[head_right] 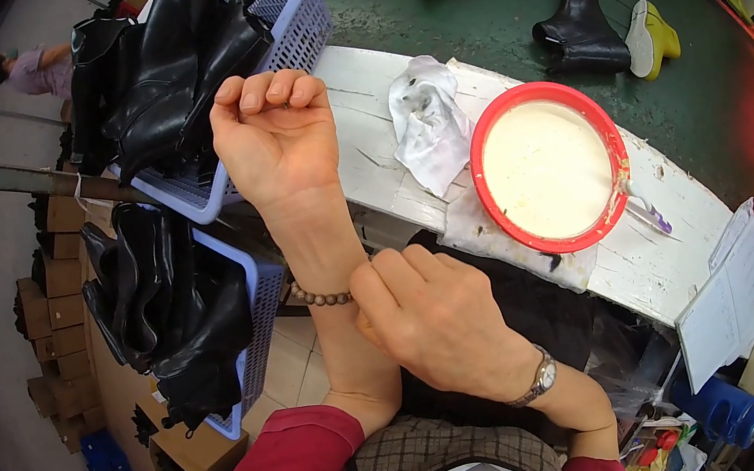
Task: Applying white adhesive to the edges of black shoe uppers using a small brush/toothbrush.
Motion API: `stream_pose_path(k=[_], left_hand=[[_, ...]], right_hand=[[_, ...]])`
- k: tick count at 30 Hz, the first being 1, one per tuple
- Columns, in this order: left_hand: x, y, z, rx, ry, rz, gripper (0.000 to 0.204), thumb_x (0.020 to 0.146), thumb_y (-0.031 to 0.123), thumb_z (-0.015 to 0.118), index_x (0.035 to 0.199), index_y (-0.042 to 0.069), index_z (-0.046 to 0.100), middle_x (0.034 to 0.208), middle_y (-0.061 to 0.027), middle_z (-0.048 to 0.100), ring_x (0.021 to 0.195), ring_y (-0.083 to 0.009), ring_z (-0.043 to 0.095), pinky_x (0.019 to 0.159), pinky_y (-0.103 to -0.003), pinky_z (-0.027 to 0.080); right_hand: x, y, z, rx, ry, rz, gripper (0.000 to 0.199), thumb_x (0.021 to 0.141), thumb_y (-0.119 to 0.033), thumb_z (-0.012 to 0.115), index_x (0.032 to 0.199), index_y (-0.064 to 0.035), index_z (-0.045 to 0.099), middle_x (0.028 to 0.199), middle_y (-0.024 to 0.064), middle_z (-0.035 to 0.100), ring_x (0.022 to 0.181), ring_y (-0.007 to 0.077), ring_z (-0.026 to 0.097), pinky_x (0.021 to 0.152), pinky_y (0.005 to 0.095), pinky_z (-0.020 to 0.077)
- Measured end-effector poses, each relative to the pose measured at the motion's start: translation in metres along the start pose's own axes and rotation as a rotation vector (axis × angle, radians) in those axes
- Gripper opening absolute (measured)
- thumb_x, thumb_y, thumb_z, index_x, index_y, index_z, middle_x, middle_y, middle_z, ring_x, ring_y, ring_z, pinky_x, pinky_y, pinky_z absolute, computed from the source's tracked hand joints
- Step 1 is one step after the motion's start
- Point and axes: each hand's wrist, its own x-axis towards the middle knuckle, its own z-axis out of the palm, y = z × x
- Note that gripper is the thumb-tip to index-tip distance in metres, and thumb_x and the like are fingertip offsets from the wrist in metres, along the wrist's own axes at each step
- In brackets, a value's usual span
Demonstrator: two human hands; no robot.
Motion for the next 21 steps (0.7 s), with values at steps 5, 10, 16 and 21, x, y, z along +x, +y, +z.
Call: stream_pose_path(k=[5, 10, 16, 21], left_hand=[[0.005, 0.006, -0.002, -0.232, 0.029, -0.161, 0.024, 0.103, 0.022, 0.051, 0.079, 0.017, 0.054, 0.066, 0.0051, 0.043, 0.063, -0.0145, 0.043, 0.059, -0.03, 0.037], [0.008, 0.019, -0.011, -0.456, 0.059, -0.352, 0.025, 0.103, 0.019, 0.048, 0.08, 0.017, 0.057, 0.065, 0.0055, 0.043, 0.064, -0.0144, 0.044, 0.061, -0.031, 0.038], [0.005, 0.017, -0.007, -0.363, 0.07, -0.239, 0.026, 0.104, 0.02, 0.047, 0.08, 0.018, 0.057, 0.066, 0.0059, 0.043, 0.065, -0.0143, 0.044, 0.062, -0.031, 0.039], [0.007, 0.015, 0.0, -0.234, 0.086, -0.068, 0.023, 0.103, 0.02, 0.05, 0.081, 0.018, 0.055, 0.066, 0.0058, 0.043, 0.065, -0.0147, 0.043, 0.06, -0.031, 0.038]], right_hand=[[-0.002, 0.016, 0.0, 0.175, 0.143, 0.036, 0.021, 0.065, 0.005, 0.068, 0.084, -0.003, 0.062, 0.069, 0.006, 0.052, 0.056, 0.0218, 0.054, 0.051, 0.0328, 0.0429], [-0.012, 0.013, -0.011, 0.425, 0.171, 0.22, 0.021, 0.071, 0.008, 0.072, 0.088, -0.0031, 0.067, 0.073, 0.006, 0.061, 0.058, 0.0201, 0.058, 0.051, 0.0296, 0.0451], [-0.009, 0.001, 0.0, 0.389, 0.184, 0.116, 0.026, 0.072, 0.005, 0.078, 0.096, -0.0014, 0.07, 0.082, 0.0062, 0.069, 0.066, 0.0197, 0.066, 0.057, 0.0297, 0.0526], [-0.001, -0.002, 0.011, 0.138, 0.221, -0.007, 0.025, 0.07, 0.007, 0.076, 0.093, -0.001, 0.07, 0.082, 0.0096, 0.07, 0.067, 0.0226, 0.068, 0.058, 0.031, 0.0542]])
